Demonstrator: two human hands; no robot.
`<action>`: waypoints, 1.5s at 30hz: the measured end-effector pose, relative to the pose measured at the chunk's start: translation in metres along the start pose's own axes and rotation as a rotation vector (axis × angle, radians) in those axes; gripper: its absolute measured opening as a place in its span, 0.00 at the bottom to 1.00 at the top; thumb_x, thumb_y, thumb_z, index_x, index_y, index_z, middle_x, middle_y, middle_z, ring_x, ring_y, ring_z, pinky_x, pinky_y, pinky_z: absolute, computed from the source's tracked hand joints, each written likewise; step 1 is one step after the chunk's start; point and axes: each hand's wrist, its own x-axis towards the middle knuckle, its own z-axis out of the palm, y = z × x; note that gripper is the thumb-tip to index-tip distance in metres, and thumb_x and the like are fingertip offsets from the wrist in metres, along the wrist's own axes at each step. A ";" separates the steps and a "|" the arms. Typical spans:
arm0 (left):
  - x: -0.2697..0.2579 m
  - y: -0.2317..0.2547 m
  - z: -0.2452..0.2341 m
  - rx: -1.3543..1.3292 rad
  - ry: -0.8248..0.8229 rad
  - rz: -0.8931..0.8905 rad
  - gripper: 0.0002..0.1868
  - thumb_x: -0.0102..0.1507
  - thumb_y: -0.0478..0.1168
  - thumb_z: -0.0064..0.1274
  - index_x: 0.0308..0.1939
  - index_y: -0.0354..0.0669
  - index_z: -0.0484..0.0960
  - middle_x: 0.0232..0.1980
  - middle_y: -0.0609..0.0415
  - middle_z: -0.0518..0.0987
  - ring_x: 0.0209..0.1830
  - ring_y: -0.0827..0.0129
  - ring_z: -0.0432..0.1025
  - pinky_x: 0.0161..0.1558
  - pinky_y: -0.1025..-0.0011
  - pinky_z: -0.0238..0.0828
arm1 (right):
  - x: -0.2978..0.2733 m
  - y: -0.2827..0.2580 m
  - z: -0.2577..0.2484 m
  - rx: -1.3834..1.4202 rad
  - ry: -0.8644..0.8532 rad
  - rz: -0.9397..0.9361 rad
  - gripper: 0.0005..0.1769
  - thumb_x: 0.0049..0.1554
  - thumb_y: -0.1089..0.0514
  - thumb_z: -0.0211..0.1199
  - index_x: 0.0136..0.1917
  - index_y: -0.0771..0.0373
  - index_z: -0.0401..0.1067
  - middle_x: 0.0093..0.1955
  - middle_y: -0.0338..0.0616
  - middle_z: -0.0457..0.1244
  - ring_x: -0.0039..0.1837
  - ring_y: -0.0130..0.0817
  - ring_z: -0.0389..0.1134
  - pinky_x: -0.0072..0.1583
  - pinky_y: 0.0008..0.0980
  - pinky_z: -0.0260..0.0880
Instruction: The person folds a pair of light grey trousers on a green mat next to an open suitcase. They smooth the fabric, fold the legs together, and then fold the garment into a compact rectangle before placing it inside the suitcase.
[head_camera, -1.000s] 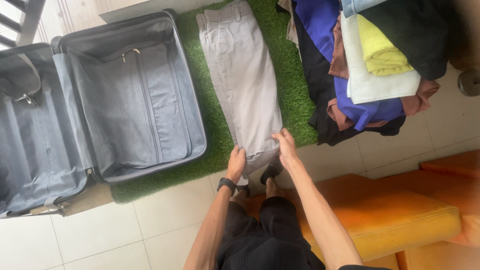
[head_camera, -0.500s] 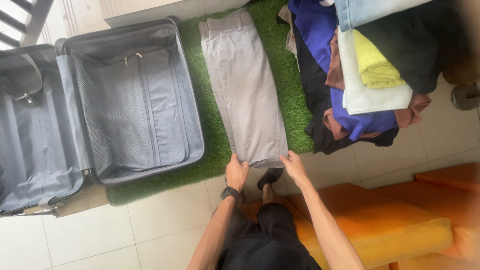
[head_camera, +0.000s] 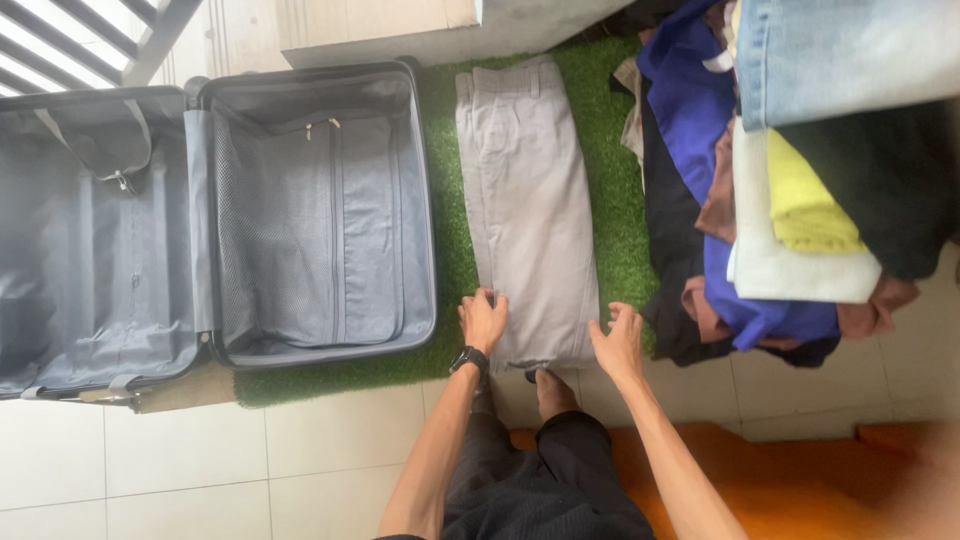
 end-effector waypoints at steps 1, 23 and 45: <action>0.008 0.009 0.002 0.017 0.018 0.024 0.25 0.61 0.53 0.54 0.57 0.42 0.79 0.62 0.37 0.71 0.65 0.43 0.62 0.65 0.49 0.59 | 0.012 -0.005 -0.007 -0.002 -0.016 -0.051 0.29 0.52 0.57 0.69 0.63 0.68 0.65 0.60 0.60 0.60 0.58 0.47 0.67 0.59 0.44 0.67; 0.127 0.106 -0.021 -0.099 0.333 0.040 0.14 0.60 0.47 0.61 0.41 0.41 0.84 0.62 0.46 0.71 0.63 0.49 0.65 0.63 0.56 0.64 | 0.341 -0.249 0.099 -0.356 -0.465 -0.910 0.22 0.56 0.64 0.56 0.60 0.44 0.77 0.52 0.49 0.63 0.57 0.47 0.65 0.55 0.47 0.65; 0.166 0.100 -0.049 -0.348 0.252 0.045 0.10 0.63 0.37 0.54 0.44 0.37 0.72 0.40 0.41 0.81 0.41 0.47 0.76 0.43 0.55 0.72 | 0.369 -0.291 0.164 -0.545 -0.250 -1.204 0.14 0.56 0.63 0.54 0.54 0.55 0.73 0.46 0.43 0.63 0.50 0.40 0.67 0.50 0.41 0.65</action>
